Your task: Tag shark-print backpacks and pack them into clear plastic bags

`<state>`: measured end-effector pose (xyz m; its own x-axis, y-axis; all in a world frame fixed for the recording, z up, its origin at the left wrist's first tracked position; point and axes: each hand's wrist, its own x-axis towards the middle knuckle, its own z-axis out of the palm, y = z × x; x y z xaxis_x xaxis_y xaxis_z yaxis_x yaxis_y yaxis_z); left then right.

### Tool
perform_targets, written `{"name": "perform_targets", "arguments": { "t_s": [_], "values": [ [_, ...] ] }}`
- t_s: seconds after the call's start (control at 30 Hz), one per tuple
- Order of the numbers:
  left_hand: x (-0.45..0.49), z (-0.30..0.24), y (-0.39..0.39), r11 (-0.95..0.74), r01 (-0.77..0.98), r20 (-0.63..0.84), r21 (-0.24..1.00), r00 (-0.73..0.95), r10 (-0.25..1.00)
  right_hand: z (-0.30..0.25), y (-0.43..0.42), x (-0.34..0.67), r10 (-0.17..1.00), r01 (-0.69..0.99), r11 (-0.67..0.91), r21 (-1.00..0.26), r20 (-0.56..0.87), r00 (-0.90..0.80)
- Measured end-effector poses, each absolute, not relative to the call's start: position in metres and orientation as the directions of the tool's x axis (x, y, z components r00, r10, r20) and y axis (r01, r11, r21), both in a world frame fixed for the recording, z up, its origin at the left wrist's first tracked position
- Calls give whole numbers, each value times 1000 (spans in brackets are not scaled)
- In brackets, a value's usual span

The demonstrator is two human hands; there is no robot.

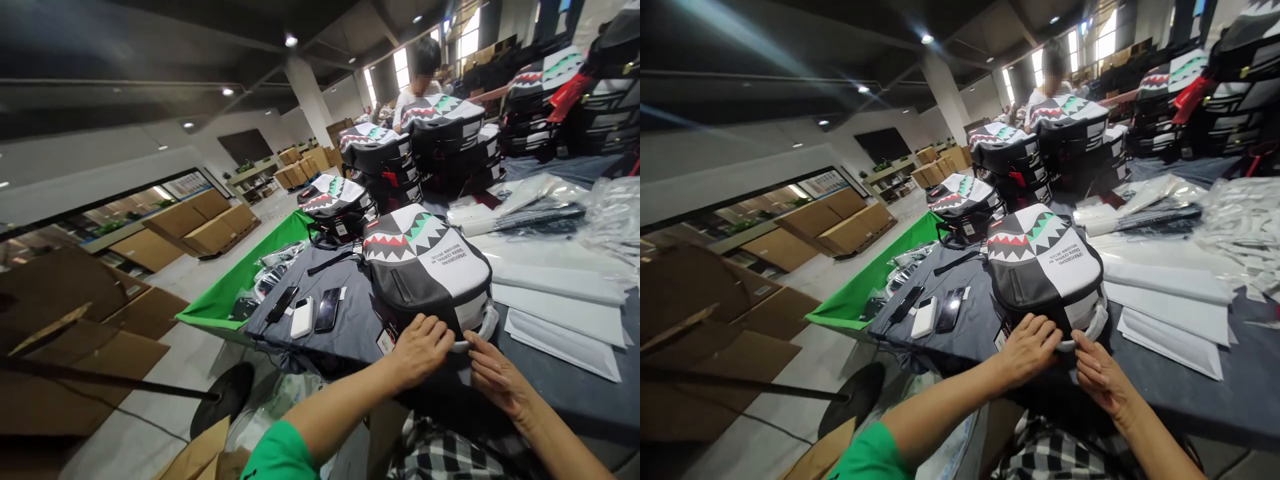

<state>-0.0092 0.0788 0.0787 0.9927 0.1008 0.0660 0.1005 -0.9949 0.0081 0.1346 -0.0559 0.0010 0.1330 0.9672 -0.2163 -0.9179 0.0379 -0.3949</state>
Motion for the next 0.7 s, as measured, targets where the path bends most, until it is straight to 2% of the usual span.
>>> {"name": "perform_targets", "arguments": {
  "t_s": [0.07, 0.13, 0.17, 0.23, 0.3, 0.37, 0.43, 0.5, 0.6, 0.67, 0.7],
  "values": [
    [-2, 90, 64, -964, 131, 136, 229, 977, 165, 3, -55, 140, 962, -892, -2, -453, -243, 122],
    [12, 100, 59, -869, 171, 43, 465, 976, 214, -1, -56, 143, 958, -868, -14, -496, -257, 131],
    [21, 103, 60, -820, 210, -42, 532, 974, 222, -5, -59, 144, 956, -861, -15, -508, -260, 137],
    [38, 107, 64, -799, 284, -196, 530, 958, 210, -14, -68, 145, 945, -854, -2, -520, -281, 169],
    [50, 104, 65, -865, 285, -267, 412, 946, 184, -20, -80, 145, 910, -844, 6, -536, -346, 226],
    [55, 95, 61, -941, 228, -255, 252, 953, 163, -23, -92, 145, 837, -812, 8, -583, -440, 324],
    [52, 80, 52, -985, 159, -156, 63, 977, 148, -19, -100, 147, 747, -751, -16, -660, -507, 430],
    [44, 61, 42, -984, 109, 13, -138, 994, 108, -11, -100, 152, 680, -673, -21, -740, -504, 533],
    [25, 33, 32, -907, 86, 239, -412, 971, -16, -1, -86, 162, 641, -636, -16, -772, -496, 586],
    [11, 24, 28, -845, 86, 308, -528, 947, -96, 1, -72, 170, 634, -648, -30, -761, -515, 576],
    [5, 23, 27, -835, 74, 327, -545, 936, -131, 0, -65, 174, 635, -645, -39, -763, -518, 573]
  ]
}}
